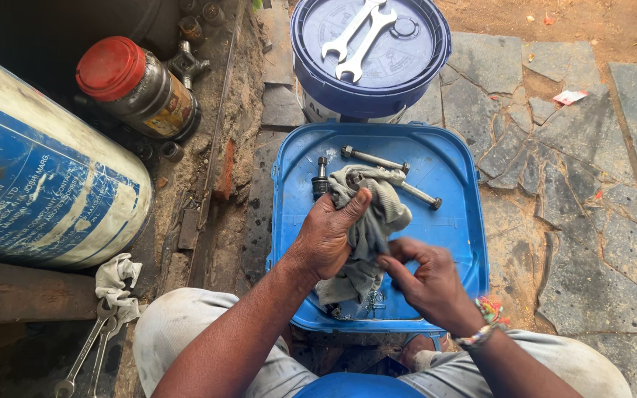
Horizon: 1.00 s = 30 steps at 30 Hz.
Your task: The person sits on the ground and wipes various metal mechanical parts with a cloth. They pick up each part, rub it with the cloth, and place it back on a blue plastic lid. The parts include bolts, nuts, and cylindrical components.
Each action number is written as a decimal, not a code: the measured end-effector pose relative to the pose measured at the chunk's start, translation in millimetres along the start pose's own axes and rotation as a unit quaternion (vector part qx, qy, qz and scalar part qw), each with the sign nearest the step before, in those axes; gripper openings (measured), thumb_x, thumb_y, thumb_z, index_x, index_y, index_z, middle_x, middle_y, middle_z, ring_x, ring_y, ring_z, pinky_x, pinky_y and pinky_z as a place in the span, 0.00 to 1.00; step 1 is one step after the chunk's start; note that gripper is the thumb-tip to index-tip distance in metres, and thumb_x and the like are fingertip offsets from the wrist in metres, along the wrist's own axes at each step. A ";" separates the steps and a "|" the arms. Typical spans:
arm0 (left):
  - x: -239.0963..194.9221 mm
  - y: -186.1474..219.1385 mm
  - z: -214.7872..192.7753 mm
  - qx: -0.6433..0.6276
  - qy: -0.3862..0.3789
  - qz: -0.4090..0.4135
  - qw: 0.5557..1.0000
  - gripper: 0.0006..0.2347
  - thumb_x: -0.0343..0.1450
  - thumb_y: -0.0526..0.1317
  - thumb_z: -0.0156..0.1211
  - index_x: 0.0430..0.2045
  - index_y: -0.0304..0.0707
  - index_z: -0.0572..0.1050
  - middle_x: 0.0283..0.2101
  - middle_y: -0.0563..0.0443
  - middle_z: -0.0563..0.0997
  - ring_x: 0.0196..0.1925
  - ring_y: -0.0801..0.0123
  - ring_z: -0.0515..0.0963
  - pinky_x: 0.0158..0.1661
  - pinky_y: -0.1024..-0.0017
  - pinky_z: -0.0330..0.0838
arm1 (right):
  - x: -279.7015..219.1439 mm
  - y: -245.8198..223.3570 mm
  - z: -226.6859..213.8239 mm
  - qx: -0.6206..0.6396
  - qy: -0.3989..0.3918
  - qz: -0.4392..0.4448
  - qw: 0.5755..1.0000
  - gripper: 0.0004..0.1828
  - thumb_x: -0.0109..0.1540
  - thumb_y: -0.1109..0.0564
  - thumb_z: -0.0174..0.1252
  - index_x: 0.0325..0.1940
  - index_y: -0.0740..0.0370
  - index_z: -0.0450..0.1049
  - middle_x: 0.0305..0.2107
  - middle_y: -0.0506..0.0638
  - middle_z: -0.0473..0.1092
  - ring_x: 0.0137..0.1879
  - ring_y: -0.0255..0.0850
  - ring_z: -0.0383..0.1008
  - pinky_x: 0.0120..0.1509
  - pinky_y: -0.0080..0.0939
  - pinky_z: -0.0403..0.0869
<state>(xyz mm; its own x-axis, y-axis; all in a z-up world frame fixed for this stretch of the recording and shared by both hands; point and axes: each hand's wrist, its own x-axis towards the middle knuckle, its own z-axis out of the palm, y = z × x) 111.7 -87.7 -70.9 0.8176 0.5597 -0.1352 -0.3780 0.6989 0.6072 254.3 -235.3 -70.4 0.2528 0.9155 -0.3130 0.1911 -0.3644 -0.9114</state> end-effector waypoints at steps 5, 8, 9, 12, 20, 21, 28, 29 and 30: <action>0.1 1.5 2.1 0.005 -0.007 0.006 1.000 0.11 0.76 0.44 0.62 0.45 0.34 0.77 0.43 0.50 0.83 0.46 0.69 0.83 0.50 0.68 0.79 | 1.9 -2.8 -7.2 0.344 -0.150 0.042 0.926 0.16 0.66 0.52 0.53 0.48 0.68 0.75 0.30 0.53 0.79 0.35 0.38 0.79 0.43 0.39 0.78; -4.2 4.3 4.0 0.009 -0.033 -0.006 0.999 0.13 0.76 0.46 0.60 0.46 0.33 0.78 0.42 0.48 0.84 0.44 0.67 0.83 0.47 0.66 0.79 | -1.0 -4.9 -5.5 0.181 -0.158 0.058 0.969 0.18 0.64 0.50 0.52 0.50 0.63 0.76 0.36 0.49 0.84 0.38 0.36 0.83 0.44 0.36 0.79; -5.5 5.7 4.8 0.015 -0.044 -0.009 0.999 0.14 0.76 0.47 0.60 0.46 0.34 0.78 0.42 0.47 0.84 0.43 0.66 0.83 0.46 0.66 0.79 | -1.8 -5.8 -3.3 0.059 -0.092 0.027 0.994 0.16 0.62 0.51 0.56 0.48 0.63 0.78 0.35 0.49 0.83 0.38 0.36 0.83 0.44 0.36 0.79; -9.3 7.2 7.9 0.024 -0.051 -0.007 0.998 0.13 0.76 0.45 0.60 0.48 0.34 0.76 0.45 0.49 0.83 0.47 0.69 0.83 0.50 0.67 0.78 | -4.9 -9.3 1.4 -0.093 0.010 -0.029 0.995 0.14 0.60 0.54 0.65 0.46 0.65 0.78 0.34 0.50 0.80 0.39 0.35 0.80 0.45 0.36 0.77; -5.6 7.6 6.7 0.012 -0.032 -0.022 0.999 0.14 0.76 0.45 0.59 0.48 0.32 0.76 0.45 0.47 0.84 0.47 0.68 0.83 0.51 0.67 0.79 | -4.3 -19.7 -2.6 -0.111 -0.027 0.081 0.990 0.13 0.60 0.52 0.65 0.42 0.63 0.82 0.32 0.50 0.81 0.35 0.36 0.81 0.39 0.37 0.79; -6.2 6.2 5.7 0.011 -0.029 -0.024 0.999 0.14 0.76 0.45 0.59 0.48 0.33 0.76 0.45 0.48 0.83 0.46 0.68 0.83 0.50 0.67 0.79 | -3.5 -18.0 -0.6 -0.093 -0.016 0.085 0.992 0.14 0.61 0.55 0.66 0.46 0.67 0.78 0.32 0.57 0.79 0.34 0.40 0.77 0.38 0.40 0.76; -4.4 5.6 1.2 0.013 -0.013 -0.025 1.000 0.13 0.76 0.45 0.59 0.45 0.32 0.77 0.43 0.47 0.84 0.46 0.68 0.84 0.49 0.67 0.80 | 3.0 9.0 -7.1 0.166 -0.126 0.041 0.977 0.16 0.65 0.51 0.54 0.49 0.63 0.78 0.35 0.45 0.83 0.40 0.31 0.81 0.47 0.31 0.78; -3.6 6.3 1.0 0.013 -0.016 -0.029 0.999 0.13 0.76 0.45 0.59 0.45 0.32 0.76 0.43 0.47 0.84 0.45 0.67 0.84 0.48 0.67 0.80 | 5.3 13.7 -6.9 0.111 -0.118 -0.012 0.987 0.16 0.67 0.51 0.55 0.49 0.64 0.79 0.35 0.45 0.84 0.41 0.31 0.81 0.50 0.31 0.79; -2.8 6.9 1.1 0.012 -0.018 -0.032 0.999 0.13 0.76 0.45 0.59 0.45 0.32 0.76 0.42 0.47 0.84 0.45 0.66 0.83 0.47 0.66 0.80 | 5.6 17.6 -6.3 0.113 -0.093 0.000 0.989 0.13 0.67 0.54 0.59 0.48 0.68 0.76 0.33 0.50 0.80 0.37 0.37 0.78 0.45 0.39 0.77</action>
<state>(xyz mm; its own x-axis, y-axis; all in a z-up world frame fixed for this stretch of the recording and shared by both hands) 107.3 -84.9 -65.4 0.8549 0.4975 -0.1469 -0.3136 0.7213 0.6176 265.1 -237.7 -86.6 0.0695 0.9389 -0.3372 -0.0305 -0.3359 -0.9414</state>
